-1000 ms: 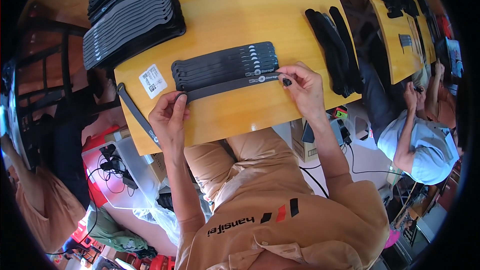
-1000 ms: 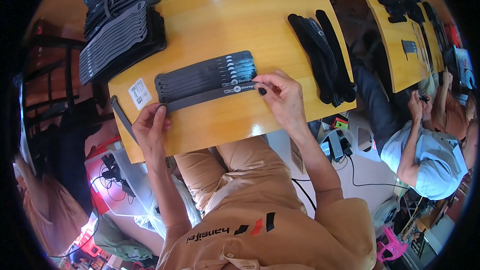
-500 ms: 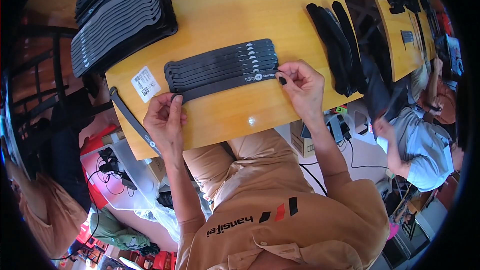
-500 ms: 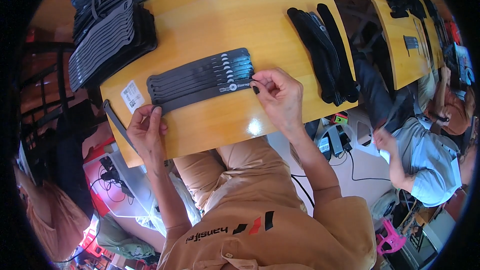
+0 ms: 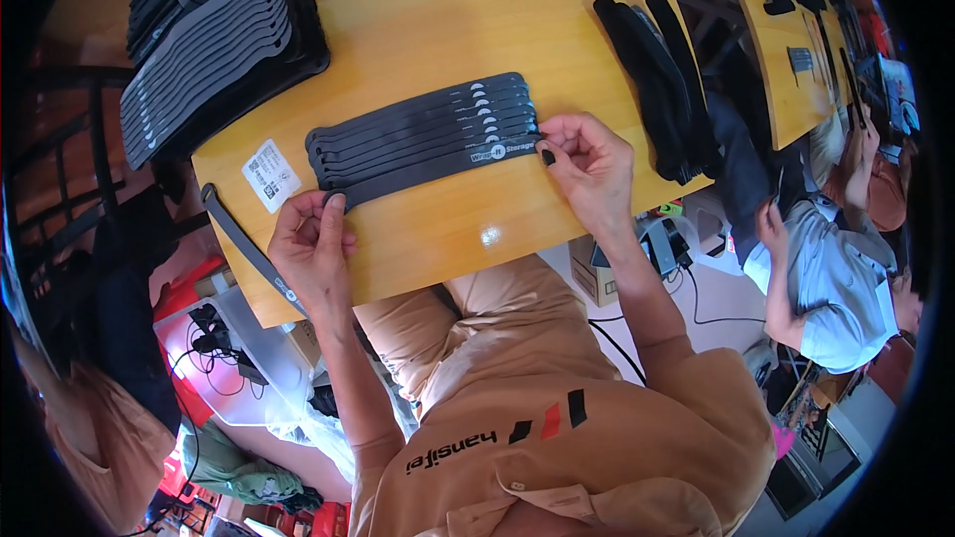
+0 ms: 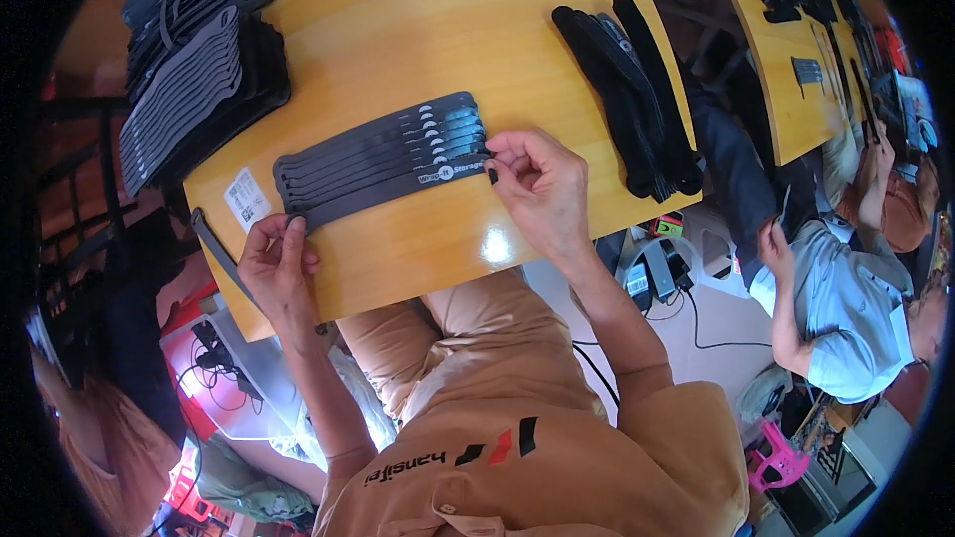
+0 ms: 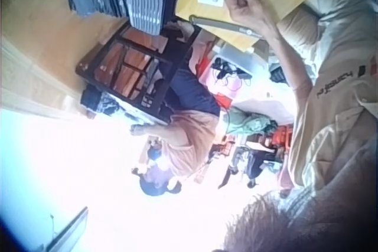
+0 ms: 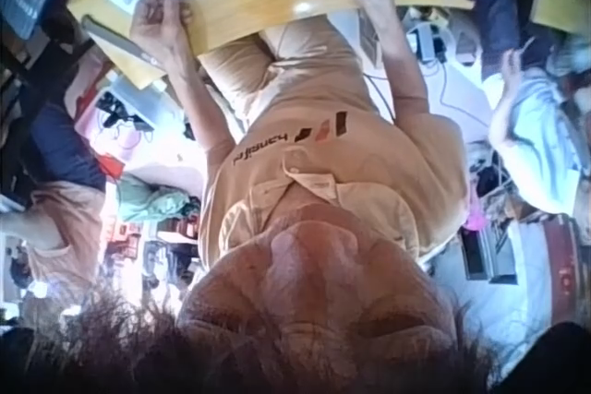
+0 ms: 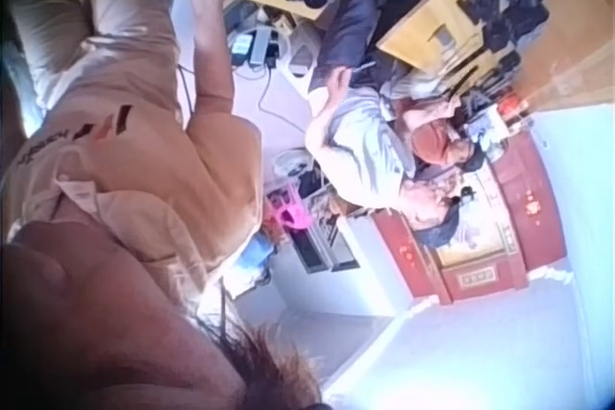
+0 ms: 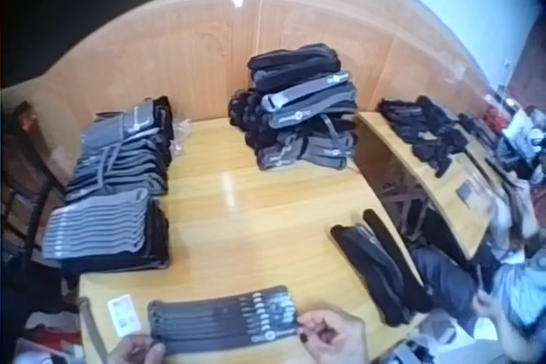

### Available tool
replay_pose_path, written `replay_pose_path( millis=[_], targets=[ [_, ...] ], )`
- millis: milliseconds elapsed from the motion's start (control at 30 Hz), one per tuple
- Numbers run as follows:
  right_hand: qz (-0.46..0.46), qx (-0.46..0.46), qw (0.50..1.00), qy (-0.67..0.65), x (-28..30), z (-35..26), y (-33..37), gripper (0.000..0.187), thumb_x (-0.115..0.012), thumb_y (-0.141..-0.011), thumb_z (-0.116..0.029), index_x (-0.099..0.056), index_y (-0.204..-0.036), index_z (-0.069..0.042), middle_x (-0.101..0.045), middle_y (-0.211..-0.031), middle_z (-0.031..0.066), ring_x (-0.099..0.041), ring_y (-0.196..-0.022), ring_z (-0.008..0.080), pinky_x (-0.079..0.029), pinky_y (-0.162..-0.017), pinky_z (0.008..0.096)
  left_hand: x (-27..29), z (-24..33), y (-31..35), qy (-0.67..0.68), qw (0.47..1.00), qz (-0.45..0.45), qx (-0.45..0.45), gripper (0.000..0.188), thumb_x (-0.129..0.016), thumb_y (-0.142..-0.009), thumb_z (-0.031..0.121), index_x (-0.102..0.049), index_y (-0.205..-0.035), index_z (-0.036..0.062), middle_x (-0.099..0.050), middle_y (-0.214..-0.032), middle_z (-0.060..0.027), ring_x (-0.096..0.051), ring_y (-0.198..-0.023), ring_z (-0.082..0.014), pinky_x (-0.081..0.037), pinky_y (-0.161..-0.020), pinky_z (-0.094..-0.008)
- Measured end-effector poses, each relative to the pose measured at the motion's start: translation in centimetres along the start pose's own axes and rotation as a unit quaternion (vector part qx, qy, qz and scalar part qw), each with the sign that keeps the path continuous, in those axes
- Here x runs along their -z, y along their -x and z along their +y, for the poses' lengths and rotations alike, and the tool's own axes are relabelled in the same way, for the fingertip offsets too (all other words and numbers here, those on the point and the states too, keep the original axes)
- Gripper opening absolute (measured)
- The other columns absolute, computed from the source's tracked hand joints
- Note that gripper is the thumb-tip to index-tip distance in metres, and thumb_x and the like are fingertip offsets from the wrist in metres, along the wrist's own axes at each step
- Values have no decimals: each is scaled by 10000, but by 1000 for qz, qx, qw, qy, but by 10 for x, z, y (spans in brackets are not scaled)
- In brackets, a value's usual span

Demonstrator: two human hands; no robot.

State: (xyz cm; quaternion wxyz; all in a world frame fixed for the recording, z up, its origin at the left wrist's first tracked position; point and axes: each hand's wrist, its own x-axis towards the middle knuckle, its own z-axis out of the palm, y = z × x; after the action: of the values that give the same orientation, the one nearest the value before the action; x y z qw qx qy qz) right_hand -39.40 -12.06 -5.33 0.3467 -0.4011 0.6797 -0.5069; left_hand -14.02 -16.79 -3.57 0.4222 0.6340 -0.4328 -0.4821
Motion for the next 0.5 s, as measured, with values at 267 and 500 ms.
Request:
replay_pose_path(
  millis=[267,500],
  targets=[
    [9,-41,999,-2,-3,-12,-2,181,-613,-723,107,-602,-869,1,-586,-691,3,-512,-590,19,-415,-510,154,1,-1,-2,16,1000,-3,13,103,-654,-814,52,-576,-863,6,-550,-639,4,-489,-475,-45,-373,-418,-161],
    [-7,-33,999,33,-2,-9,-2,183,-607,-759,97,-563,-895,-18,-552,-724,-15,-489,-590,11,-401,-424,142,0,-1,-2,10,1000,-2,17,97,-651,-815,47,-576,-861,6,-549,-647,5,-489,-479,-42,-372,-420,-158]
  ],
)
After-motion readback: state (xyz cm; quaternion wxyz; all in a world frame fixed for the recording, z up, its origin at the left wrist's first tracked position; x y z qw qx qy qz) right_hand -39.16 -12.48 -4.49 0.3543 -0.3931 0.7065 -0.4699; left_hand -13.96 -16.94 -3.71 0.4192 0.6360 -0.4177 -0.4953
